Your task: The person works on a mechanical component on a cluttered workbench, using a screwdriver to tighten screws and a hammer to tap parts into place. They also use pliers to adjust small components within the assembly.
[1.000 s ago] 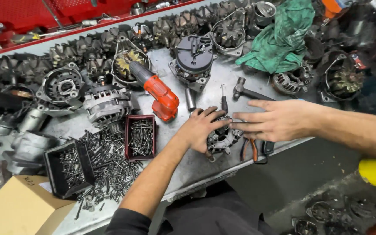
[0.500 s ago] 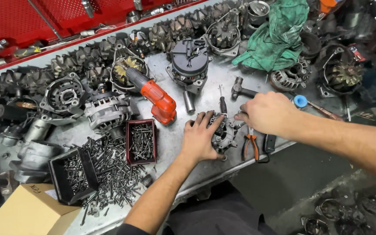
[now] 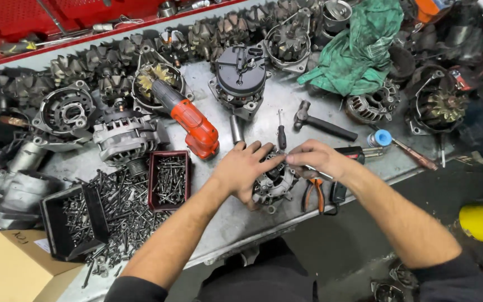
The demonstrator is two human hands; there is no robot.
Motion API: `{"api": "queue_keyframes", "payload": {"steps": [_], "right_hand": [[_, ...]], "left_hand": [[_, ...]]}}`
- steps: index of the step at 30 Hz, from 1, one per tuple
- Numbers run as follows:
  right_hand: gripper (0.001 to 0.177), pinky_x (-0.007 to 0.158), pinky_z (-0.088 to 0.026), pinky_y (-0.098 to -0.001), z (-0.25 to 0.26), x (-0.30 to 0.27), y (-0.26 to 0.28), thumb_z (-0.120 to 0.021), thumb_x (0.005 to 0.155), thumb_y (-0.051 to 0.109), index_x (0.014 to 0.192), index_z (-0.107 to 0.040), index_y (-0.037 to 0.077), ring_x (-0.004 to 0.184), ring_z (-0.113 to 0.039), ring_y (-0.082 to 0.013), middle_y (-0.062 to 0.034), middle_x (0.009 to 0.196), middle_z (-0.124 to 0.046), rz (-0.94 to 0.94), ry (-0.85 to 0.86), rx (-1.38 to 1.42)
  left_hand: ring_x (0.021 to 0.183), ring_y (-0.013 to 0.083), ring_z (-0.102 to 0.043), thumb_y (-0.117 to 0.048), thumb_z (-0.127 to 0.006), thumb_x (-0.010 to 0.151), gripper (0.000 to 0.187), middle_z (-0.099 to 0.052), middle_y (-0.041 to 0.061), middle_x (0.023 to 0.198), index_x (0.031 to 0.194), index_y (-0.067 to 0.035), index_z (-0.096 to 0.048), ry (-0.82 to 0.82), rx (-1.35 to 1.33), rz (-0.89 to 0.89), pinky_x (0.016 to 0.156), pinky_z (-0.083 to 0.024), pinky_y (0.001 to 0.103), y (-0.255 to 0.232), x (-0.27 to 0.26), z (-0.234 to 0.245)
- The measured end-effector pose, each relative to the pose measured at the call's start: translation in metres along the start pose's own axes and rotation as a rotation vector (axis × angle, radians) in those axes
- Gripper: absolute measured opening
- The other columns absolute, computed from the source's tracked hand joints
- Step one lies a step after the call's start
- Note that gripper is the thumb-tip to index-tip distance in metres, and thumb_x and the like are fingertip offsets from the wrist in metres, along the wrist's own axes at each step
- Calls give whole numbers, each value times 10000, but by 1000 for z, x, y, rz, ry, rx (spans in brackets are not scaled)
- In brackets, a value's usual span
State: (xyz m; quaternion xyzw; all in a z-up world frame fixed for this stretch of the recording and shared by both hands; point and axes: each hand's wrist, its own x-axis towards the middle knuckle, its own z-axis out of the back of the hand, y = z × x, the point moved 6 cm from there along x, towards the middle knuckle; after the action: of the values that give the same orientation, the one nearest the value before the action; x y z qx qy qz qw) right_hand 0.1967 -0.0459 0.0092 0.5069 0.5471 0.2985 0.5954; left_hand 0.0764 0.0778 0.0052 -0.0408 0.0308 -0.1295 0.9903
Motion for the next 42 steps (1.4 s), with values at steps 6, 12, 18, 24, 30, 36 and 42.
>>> {"api": "queue_keyframes", "payload": {"steps": [6, 12, 18, 24, 30, 36, 42], "right_hand": [[690, 490, -453, -340, 38, 8, -33, -630, 929, 574, 1100, -659, -94, 673, -585, -214, -177, 821, -562, 671, -312, -219], [308, 377, -277, -257, -2, 31, 14, -727, 953, 219, 742, -589, 43, 415, -402, -118, -29, 620, -462, 393, -937, 433], [242, 387, -433, -279, -4, 19, 32, -671, 985, 140, 1151, -588, -15, 476, -507, -172, -106, 764, -490, 565, -896, 186], [338, 835, -520, -385, -14, -16, 50, -574, 956, 376, 1151, -705, 132, 971, -711, -262, -91, 1223, -683, 949, -476, -1258], [694, 697, -442, -364, 8, -8, 59, -362, 948, 784, 1024, -628, 147, 792, -618, -230, -69, 1101, -657, 1116, -227, -1603], [694, 675, -388, -378, 12, -1, 63, -258, 898, 877, 904, -541, 243, 731, -572, -195, 36, 991, -608, 1119, -355, -1761], [654, 656, -384, -398, 12, 12, 54, -302, 919, 879, 849, -494, 258, 638, -584, -183, 70, 902, -549, 876, -677, -1842]], "left_hand": [[1303, 342, -503, -844, -786, 311, 1478, -455, 129, 1495, 1592, -335, -253, -80, -21, 350, 823, -453, 544, -17, -14, -15], [1306, 466, -470, -856, -840, 396, 1481, -394, 270, 1482, 1594, -203, -263, -69, -160, 879, 783, -507, 598, -59, -10, -14], [1318, 477, -445, -776, -886, 371, 1484, -399, 262, 1482, 1592, -202, -268, -7, -195, 768, 857, -453, 647, -47, -12, -6], [1455, 394, -400, -686, -886, 396, 1366, -472, 176, 1525, 1529, -106, -390, -102, -93, 110, 1156, -341, 591, -17, 16, 14], [1198, 417, -629, -846, -773, 344, 1498, -405, 148, 1571, 1557, -101, -308, 57, -220, 81, 988, -528, 553, -8, 27, 4], [963, 463, -688, -838, -776, 361, 1347, -422, 90, 1565, 1465, -151, -426, 74, -157, 234, 710, -603, 591, -13, 21, 2], [882, 502, -695, -816, -799, 426, 1342, -413, 161, 1552, 1466, -66, -403, 53, -188, 370, 635, -618, 600, -13, 19, -10]]}}
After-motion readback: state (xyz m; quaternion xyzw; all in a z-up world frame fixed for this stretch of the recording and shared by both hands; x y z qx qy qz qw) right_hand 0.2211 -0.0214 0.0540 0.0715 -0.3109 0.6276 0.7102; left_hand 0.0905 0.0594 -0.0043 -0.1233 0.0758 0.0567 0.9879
